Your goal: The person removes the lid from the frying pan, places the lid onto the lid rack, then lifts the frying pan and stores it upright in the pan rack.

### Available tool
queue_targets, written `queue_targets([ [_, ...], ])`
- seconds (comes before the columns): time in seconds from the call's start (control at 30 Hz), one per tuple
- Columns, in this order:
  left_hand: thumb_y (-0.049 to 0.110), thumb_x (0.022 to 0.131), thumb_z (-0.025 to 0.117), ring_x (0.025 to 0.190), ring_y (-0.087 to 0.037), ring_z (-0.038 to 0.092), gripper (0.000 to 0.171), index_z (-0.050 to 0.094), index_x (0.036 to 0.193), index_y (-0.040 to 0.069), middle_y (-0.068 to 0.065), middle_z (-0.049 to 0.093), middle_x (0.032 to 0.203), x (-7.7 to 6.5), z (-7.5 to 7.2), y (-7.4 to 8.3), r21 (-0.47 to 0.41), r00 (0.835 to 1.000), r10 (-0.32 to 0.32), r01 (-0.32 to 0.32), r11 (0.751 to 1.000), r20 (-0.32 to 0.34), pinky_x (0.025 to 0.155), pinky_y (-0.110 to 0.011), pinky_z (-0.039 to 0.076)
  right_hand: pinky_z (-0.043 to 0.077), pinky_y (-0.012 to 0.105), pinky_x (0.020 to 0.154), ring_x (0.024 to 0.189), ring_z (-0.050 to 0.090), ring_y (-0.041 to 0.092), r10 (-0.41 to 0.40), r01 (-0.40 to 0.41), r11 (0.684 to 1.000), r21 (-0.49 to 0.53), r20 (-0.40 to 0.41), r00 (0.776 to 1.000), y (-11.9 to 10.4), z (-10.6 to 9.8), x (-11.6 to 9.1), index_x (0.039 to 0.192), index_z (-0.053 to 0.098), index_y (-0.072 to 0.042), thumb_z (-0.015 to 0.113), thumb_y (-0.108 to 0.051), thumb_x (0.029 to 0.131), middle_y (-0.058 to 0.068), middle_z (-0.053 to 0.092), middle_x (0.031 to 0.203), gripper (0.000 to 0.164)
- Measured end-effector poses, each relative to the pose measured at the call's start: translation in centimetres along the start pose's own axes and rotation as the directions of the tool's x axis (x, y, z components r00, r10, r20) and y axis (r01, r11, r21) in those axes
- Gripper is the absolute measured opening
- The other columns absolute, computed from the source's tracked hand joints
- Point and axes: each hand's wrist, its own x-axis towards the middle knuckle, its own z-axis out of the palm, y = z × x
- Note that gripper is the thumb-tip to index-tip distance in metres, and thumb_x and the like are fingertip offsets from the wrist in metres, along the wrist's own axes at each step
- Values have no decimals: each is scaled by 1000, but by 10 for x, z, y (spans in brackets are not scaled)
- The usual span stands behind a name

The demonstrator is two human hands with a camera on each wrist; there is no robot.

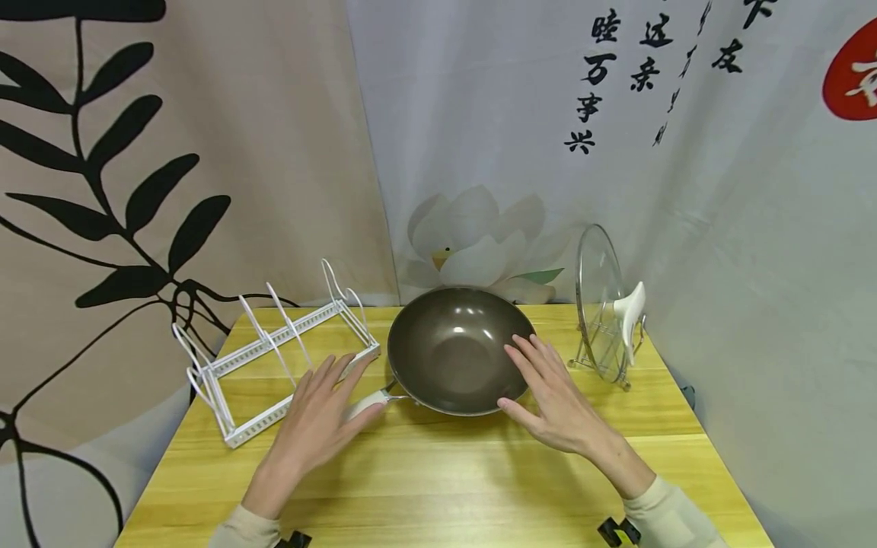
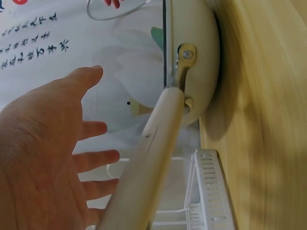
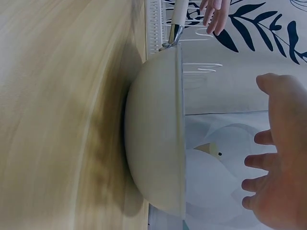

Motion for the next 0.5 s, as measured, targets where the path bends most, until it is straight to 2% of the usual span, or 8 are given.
queue_targets([
  [0.23, 65, 96, 61, 149, -48, 40, 79, 36, 161, 28, -14, 45, 162, -11, 0, -8, 34, 1000, -3, 3, 999, 10, 119, -73, 28, 13, 56, 132, 162, 17, 38, 36, -36, 999, 12, 16, 999, 3, 7, -6, 164, 27, -20, 60, -59, 99, 7, 23, 173, 83],
  [0.5, 61, 95, 65, 137, -48, 55, 74, 50, 153, 18, -16, 57, 152, -17, 0, -15, 56, 999, 49, -48, 997, -17, 110, -73, 41, 11, 55, 133, 162, 15, 38, 81, -81, 997, -8, 31, 996, 9, 18, -12, 164, 29, -16, 58, -62, 99, 13, 25, 172, 85],
])
